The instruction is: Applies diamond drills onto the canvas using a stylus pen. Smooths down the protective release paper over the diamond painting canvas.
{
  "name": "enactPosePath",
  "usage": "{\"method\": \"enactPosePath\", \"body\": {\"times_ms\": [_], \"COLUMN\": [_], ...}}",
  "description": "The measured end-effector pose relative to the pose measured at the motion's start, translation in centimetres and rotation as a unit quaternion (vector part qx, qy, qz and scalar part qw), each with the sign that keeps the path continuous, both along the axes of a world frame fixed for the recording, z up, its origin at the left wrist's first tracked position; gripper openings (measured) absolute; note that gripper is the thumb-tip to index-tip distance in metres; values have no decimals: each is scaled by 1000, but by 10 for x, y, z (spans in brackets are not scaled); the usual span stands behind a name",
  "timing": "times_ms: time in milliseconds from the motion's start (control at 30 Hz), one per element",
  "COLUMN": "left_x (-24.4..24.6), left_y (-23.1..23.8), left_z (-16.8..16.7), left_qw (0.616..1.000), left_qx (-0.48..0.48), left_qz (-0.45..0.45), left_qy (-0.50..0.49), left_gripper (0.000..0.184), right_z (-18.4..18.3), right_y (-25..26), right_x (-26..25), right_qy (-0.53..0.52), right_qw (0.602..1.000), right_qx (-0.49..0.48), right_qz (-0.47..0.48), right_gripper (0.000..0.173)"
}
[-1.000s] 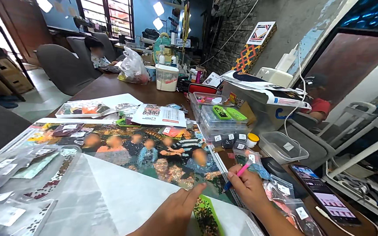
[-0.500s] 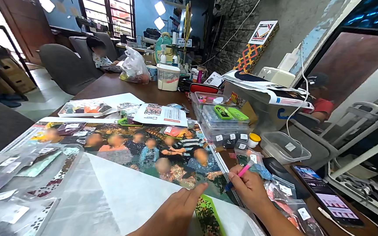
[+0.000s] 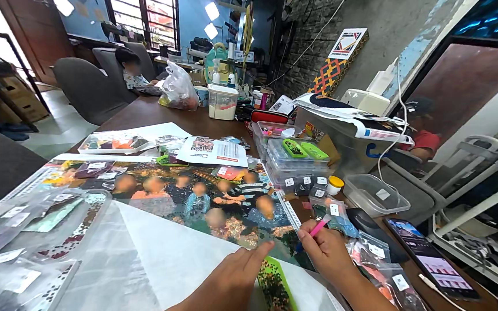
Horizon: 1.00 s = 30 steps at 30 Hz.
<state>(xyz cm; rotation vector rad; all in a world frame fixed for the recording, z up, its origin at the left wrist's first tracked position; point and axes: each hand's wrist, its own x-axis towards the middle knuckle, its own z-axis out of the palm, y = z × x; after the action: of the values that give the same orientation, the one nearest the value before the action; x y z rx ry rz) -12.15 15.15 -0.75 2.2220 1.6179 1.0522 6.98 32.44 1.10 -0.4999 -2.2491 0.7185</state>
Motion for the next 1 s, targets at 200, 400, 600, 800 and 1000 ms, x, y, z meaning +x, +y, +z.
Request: {"method": "enactPosePath", "body": {"times_ms": [200, 400, 600, 800, 1000], "left_x": [-1, -1, -1, -1, 0], "left_y": [0, 0, 0, 0, 0], "left_z": [0, 1, 1, 1, 2], "left_qw": [1000, 1000, 1000, 1000, 1000], "left_qx": [0, -11, -8, -12, -10], "left_qz": [-3, -4, -8, -6, -2], "left_qy": [1, -8, -2, -8, -2], "left_gripper": [107, 108, 107, 108, 108], "right_z": [4, 1, 0, 0, 3], "right_y": [5, 5, 4, -1, 1], "right_x": [2, 1, 0, -1, 1], "right_qy": [42, 22, 14, -5, -20], "right_qw": [996, 998, 999, 1000, 999], "right_qx": [-77, -51, -41, -13, 39], "right_qz": [-27, -7, -10, -19, 29], "right_gripper": [23, 25, 25, 26, 29]}}
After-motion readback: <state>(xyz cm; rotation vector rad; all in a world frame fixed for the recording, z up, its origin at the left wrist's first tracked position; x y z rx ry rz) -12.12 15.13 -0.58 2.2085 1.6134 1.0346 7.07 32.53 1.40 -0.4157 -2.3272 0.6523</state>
